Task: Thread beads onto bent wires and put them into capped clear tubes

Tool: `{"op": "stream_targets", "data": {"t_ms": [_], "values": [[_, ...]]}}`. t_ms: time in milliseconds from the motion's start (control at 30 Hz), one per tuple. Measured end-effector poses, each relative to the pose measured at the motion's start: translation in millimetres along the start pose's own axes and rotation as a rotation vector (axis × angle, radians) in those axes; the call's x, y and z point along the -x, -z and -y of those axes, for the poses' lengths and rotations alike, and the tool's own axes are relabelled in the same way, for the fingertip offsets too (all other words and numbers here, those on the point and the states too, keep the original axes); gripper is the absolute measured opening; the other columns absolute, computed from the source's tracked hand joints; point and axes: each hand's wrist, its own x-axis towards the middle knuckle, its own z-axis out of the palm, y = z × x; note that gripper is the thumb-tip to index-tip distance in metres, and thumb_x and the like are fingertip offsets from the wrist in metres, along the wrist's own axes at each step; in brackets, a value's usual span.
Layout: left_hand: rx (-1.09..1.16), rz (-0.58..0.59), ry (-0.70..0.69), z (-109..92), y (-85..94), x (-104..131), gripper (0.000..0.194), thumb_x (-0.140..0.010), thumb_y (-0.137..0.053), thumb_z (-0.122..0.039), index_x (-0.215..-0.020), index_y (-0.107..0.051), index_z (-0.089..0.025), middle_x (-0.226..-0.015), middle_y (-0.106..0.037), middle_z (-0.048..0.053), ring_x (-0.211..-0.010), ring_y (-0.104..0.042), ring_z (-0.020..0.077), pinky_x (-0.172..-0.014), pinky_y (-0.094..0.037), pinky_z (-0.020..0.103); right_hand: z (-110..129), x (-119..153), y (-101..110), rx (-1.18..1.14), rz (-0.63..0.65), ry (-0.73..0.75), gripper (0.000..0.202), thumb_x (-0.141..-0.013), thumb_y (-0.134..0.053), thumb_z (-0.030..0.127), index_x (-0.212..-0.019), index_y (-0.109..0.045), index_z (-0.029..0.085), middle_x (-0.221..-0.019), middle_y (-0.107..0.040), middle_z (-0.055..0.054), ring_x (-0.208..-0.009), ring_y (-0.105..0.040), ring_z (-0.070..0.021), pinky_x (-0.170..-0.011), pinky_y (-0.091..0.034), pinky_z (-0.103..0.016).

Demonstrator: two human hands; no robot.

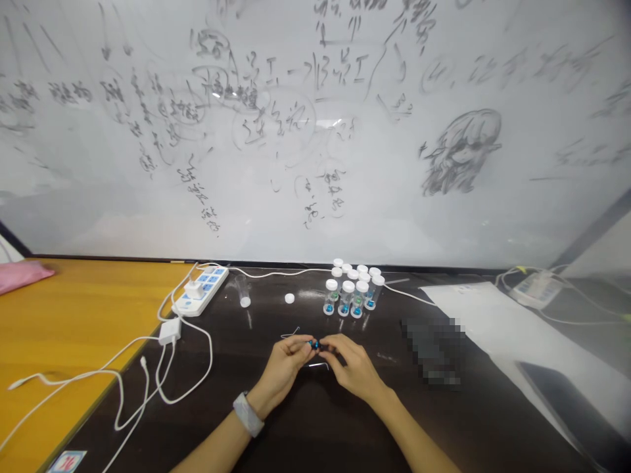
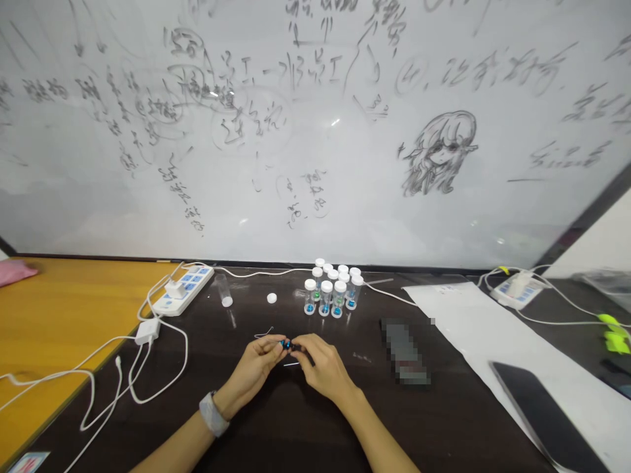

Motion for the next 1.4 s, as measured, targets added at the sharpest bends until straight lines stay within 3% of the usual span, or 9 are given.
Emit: {"op": "stream_targets", "data": {"t_ms": [100,267,467,633,800,1000,1233,1400], "values": [[-0.004,-0.008,0.000,-0.4,-0.5,-0.1,0.032,-0.068,-0.090,-0.026,-0.094,-0.078,-0.013,-0.091,-0.079,0.009,-0.086,-0.072,0.0168,-0.089,-0.053,0.028,0.0,-0.2,-1.2,0.034,-0.001,-0.037,0.015,-0.099,-0.054,0.026,-0.108,-0.066,0.023,-0.090,-0.070,-0.006,-0.079,-0.067,-0.0201,-0.074,-0.057,-0.033],[-0.003,-0.001,-0.005,-0.4,-0.7,1.0,0.031,-0.068,-0.090,-0.025,-0.094,-0.078,-0.013,-0.093,-0.079,0.009,-0.085,-0.072,0.0166,-0.086,-0.054,0.027,2.7,-1.2,3.0,-0.012,0.035,-0.004,0.032,-0.094,-0.063,0.028,-0.125,-0.058,0.023,-0.109,-0.068,-0.010,-0.090,-0.068,-0.0221,-0.077,-0.059,-0.034],[0.001,-0.002,0.002,1.8,1.9,0.2,0.030,-0.069,-0.089,-0.026,-0.094,-0.078,-0.013,-0.092,-0.079,0.009,-0.087,-0.072,0.0167,-0.089,-0.053,0.027,1.7,-1.7,-0.7,0.016,-0.027,0.012,0.017,-0.099,-0.053,0.024,-0.110,-0.066,0.023,-0.092,-0.070,-0.007,-0.082,-0.067,-0.0215,-0.077,-0.058,-0.036],[0.003,0.004,0.001,0.5,0.7,0.3,0.030,-0.069,-0.089,-0.025,-0.094,-0.078,-0.013,-0.093,-0.079,0.009,-0.085,-0.072,0.0162,-0.086,-0.054,0.026,2.2,-1.5,1.8,0.011,0.012,0.018,0.029,-0.094,-0.063,0.028,-0.122,-0.060,0.022,-0.107,-0.069,-0.010,-0.090,-0.067,-0.0223,-0.079,-0.058,-0.036],[0.008,-0.002,-0.001,1.2,1.2,0.9,0.030,-0.069,-0.089,-0.026,-0.094,-0.078,-0.013,-0.092,-0.079,0.009,-0.088,-0.072,0.0168,-0.090,-0.053,0.027,1.6,-1.8,-1.3,0.034,-0.037,0.017,0.014,-0.099,-0.054,0.023,-0.107,-0.065,0.023,-0.092,-0.070,-0.007,-0.084,-0.067,-0.0213,-0.077,-0.057,-0.034],[0.010,-0.018,0.006,0.1,-0.5,0.9,0.032,-0.068,-0.090,-0.026,-0.094,-0.078,-0.012,-0.094,-0.079,0.010,-0.086,-0.072,0.0169,-0.088,-0.053,0.028,2.0,-2.1,2.4,0.026,-0.038,0.019,0.027,-0.095,-0.062,0.029,-0.121,-0.061,0.023,-0.106,-0.069,-0.010,-0.089,-0.067,-0.0226,-0.079,-0.059,-0.037],[-0.003,-0.007,-0.003,1.3,0.7,0.8,0.032,-0.067,-0.090,-0.028,-0.093,-0.078,-0.013,-0.092,-0.079,0.009,-0.087,-0.072,0.0177,-0.091,-0.053,0.030,2.7,-1.5,-2.5,0.033,-0.036,-0.006,0.017,-0.099,-0.053,0.025,-0.109,-0.067,0.022,-0.092,-0.071,-0.008,-0.084,-0.067,-0.0222,-0.076,-0.058,-0.037],[-0.014,0.001,-0.008,0.1,-0.7,1.2,0.031,-0.068,-0.089,-0.027,-0.094,-0.078,-0.014,-0.094,-0.079,0.010,-0.086,-0.071,0.0173,-0.088,-0.053,0.029,5.6,-1.4,1.2,-0.004,-0.002,0.010,0.026,-0.095,-0.060,0.027,-0.121,-0.060,0.022,-0.109,-0.068,-0.011,-0.090,-0.067,-0.0223,-0.079,-0.058,-0.036]]}}
